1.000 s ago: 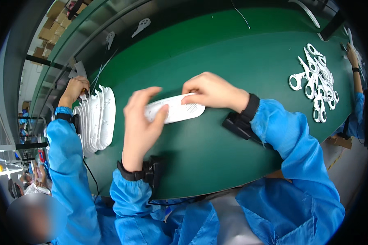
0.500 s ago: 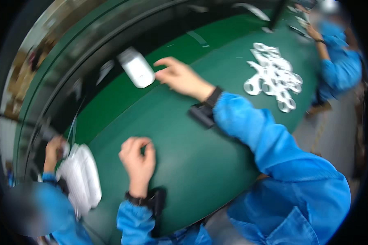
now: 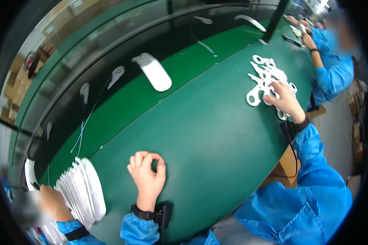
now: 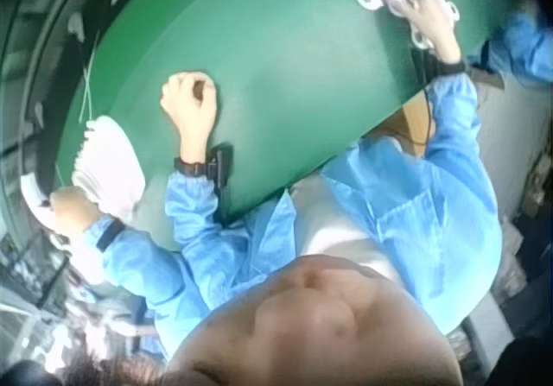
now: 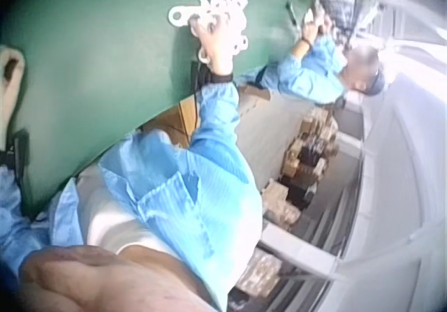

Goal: Assembling white plastic housings and internal components on a production line.

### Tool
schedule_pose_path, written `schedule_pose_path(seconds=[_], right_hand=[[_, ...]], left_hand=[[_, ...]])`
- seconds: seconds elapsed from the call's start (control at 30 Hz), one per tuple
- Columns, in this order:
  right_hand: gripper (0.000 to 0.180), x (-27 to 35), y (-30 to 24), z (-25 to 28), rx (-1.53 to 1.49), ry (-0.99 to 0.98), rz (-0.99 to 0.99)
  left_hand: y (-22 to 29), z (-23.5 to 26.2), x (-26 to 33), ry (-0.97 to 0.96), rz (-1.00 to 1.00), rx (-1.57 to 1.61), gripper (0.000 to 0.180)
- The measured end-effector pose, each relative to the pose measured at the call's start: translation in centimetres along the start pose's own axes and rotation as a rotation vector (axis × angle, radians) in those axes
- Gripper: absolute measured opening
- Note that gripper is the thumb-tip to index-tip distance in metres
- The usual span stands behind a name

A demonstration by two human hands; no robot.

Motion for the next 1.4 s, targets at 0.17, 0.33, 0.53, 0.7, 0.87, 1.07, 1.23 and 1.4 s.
schedule_pose_path(seconds=[0.17, 0.33, 0.53, 0.7, 0.87, 1.07, 1.23, 1.4], right_hand=[[0.042, 0.5, 6.3, -2.5, -0.079, 0.232, 0.112], [0.031, -1.0, 5.5, -2.9, -0.111, 0.163, 0.131], [0.023, -0.6, 2.2, -0.7, -0.547, 0.199, 0.243], [0.018, -0.8, -9.1, -3.9, -0.857, -0.132, 0.403], [0.014, -0.8, -18.9, -11.0, -0.887, -0.646, 0.452], [0.007, -1.0, -18.8, -10.6, -0.917, -0.536, 0.630], [0.007, -0.5, -19.4, -10.3, -0.815, -0.507, 0.704], [0.007, -0.6, -19.3, -10.0, -0.772, -0.460, 0.773]], left_hand=[[0.7, -0.7, -0.7, 0.064, -0.140, 0.116, 0.008], [0.1, 0.0, -0.7, 0.015, -0.055, 0.150, 0.003], [0.4, -0.2, -0.4, 0.010, -0.043, 0.115, 0.004], [2.1, -0.9, 0.3, 0.043, -0.017, 0.019, 0.009], [3.8, -1.3, 1.0, 0.068, 0.016, -0.069, 0.012], [3.3, -1.6, 0.0, 0.028, 0.043, 0.013, 0.010], [3.1, -1.5, 0.3, 0.034, 0.064, -0.015, 0.012], [3.2, -1.6, 0.0, 0.019, 0.066, -0.005, 0.013]])
Point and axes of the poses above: each hand's wrist, its own x-axis away from the middle knuckle, its own z-axis out of the back of the hand, y = z × x, the point moved 5 cm from there along -x, towards the middle knuckle, and after that the axes turned 3 degrees about -y, right-handed, at the moved point
